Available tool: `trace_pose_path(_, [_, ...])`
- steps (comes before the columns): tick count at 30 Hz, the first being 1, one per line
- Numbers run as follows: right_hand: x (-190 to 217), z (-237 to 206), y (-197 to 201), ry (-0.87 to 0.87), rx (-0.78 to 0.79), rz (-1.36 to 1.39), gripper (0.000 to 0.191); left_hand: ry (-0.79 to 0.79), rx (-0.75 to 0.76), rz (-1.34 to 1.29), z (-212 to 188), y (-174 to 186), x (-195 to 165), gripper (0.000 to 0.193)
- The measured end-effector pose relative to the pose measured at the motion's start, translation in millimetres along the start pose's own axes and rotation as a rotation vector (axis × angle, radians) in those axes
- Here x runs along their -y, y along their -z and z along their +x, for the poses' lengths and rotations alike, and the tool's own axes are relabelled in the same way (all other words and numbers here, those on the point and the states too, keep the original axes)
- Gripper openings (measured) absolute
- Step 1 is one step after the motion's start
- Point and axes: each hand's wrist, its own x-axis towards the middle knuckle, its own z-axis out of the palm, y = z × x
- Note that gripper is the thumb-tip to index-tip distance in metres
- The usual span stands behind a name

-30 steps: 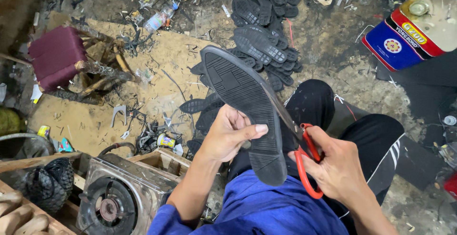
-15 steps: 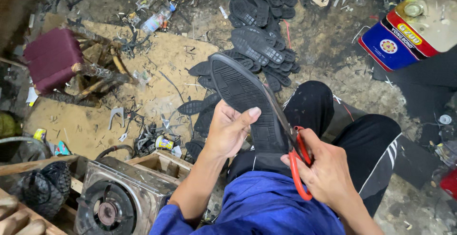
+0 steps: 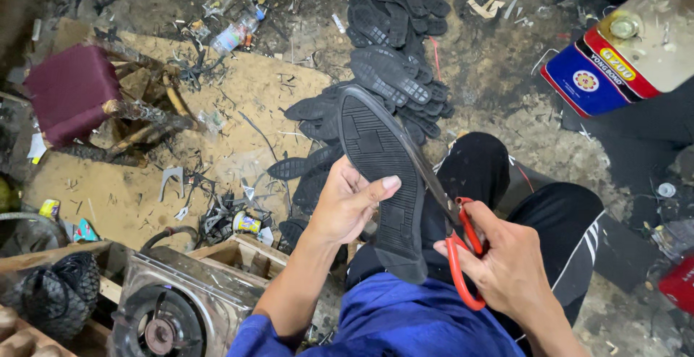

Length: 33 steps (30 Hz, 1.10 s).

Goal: The person sits on the floor and uses red-handled shears to trim the edges of black rubber shoe soles. They pick up soles from a pile, cut along the perimeter, and place the trimmed pieces back down.

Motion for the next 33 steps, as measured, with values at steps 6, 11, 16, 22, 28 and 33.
trace_pose_path(6, [4.4, 11.3, 2.8, -0.008, 0.047, 0.024, 0.049, 0.023, 0.013, -0.049, 10.9, 3.5, -15.7, 0.048])
trace_pose_path(11, [11.3, 25.6, 5.1, 0.076, 0.005, -0.011, 0.047, 0.040, 0.012, -0.065, 20.3, 4.1, -27.6, 0.051])
trace_pose_path(16, [24.2, 39.1, 8.8, 0.007, 0.019, 0.015, 0.046, 0.064, 0.045, -0.036, 26.7, 5.6, -41.1, 0.053])
trace_pose_path(22, [35.6, 54.5, 9.5, 0.022, 0.006, 0.010, 0.043, 0.055, 0.076, 0.010, 34.8, 7.7, -56.1, 0.061])
trace_pose_path(28, [38.9, 65.7, 9.2, -0.031, 0.013, 0.007, 0.041, 0.099, 0.107, 0.017, 45.4, 10.5, -66.8, 0.065])
trace_pose_path(33, [31.9, 72.1, 9.2, -0.031, -0.014, 0.054, 0.041, 0.137, 0.158, 0.091, 55.5, 16.6, -69.4, 0.064])
